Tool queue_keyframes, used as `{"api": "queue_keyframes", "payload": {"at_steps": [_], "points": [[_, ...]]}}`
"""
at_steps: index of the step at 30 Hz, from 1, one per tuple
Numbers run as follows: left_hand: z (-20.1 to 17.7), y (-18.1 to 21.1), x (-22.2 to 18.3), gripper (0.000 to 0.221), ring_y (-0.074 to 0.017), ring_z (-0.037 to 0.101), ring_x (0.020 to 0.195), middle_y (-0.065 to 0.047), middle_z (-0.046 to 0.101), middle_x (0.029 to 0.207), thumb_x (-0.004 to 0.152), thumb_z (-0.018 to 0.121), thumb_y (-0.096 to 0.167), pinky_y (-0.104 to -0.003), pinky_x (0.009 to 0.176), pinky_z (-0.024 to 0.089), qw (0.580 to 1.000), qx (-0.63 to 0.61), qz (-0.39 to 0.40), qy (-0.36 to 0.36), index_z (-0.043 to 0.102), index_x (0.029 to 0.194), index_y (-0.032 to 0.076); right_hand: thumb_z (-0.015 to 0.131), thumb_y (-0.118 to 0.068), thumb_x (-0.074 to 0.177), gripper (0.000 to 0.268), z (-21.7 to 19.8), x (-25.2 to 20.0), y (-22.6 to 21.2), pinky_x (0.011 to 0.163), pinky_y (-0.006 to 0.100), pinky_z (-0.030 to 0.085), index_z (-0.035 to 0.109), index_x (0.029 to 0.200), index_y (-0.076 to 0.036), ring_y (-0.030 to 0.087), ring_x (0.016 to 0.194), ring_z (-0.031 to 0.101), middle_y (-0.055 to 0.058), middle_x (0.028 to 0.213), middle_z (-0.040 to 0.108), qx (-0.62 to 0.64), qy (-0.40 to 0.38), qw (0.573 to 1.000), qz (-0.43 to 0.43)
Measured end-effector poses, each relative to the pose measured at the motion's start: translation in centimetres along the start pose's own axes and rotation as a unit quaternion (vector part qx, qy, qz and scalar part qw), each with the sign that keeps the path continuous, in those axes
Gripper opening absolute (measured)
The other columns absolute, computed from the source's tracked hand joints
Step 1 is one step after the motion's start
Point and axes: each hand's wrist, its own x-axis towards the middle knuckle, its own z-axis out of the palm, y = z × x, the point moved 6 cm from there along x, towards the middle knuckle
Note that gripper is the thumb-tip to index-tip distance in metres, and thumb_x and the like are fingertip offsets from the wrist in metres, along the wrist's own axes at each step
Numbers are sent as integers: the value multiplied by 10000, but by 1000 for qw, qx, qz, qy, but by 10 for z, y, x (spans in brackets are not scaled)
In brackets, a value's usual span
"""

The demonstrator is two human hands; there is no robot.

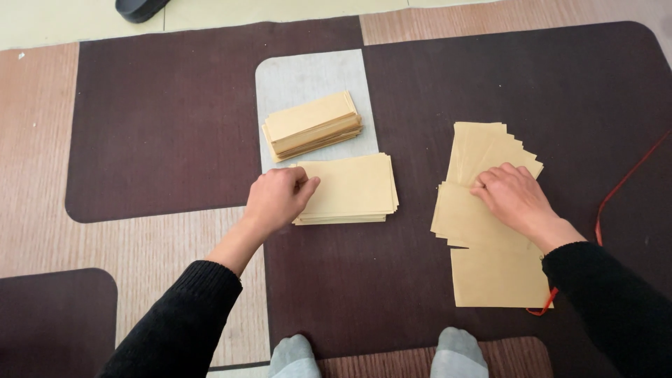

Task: Sorting and stacking small paper bags on a floor mat

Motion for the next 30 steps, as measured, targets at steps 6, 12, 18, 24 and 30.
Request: {"api": "queue_keyframes", "payload": {"at_steps": [6,12,18,24,30], "points": [[0,12,0,421,-470,814,974,-115,777,833,1070,635,507,-568,899,651,1000,3,22,-14,808,946,143,696,-406,1124,248,31,17,31,1122,468,587,827,1144,-197,301,1297,746,45,1177,829,178,34,982,47],[-1,11,-1,426,-478,810,990,-125,782,840,1062,631,519,-574,909,649,1000,-12,12,-16,803,939,149,720,-359,1094,228,54,29,51,1121,506,592,800,1192,-169,343,1296,761,92,1216,818,235,54,968,71],[-12,29,-7,435,-268,662,601,-71,752,722,1073,731,370,-409,638,563,995,-42,62,65,777,792,41,624,-204,1132,248,-29,7,18,866,486,606,766,1233,-27,335,959,787,141,1144,827,296,90,942,132],[-23,58,-2,267,-193,749,758,-30,832,912,1062,712,320,-362,721,610,985,-100,107,90,838,1025,88,543,-124,1204,236,-112,4,-21,737,506,581,690,1353,-14,349,814,761,174,1035,795,291,222,929,50],[8,87,18,982,-298,793,1284,-161,799,1384,925,817,633,-468,1120,628,950,-298,39,-78,503,1676,84,674,-196,1122,210,-161,5,-117,1069,589,585,748,1319,-198,429,1256,767,136,1216,858,409,149,899,-41]]}}
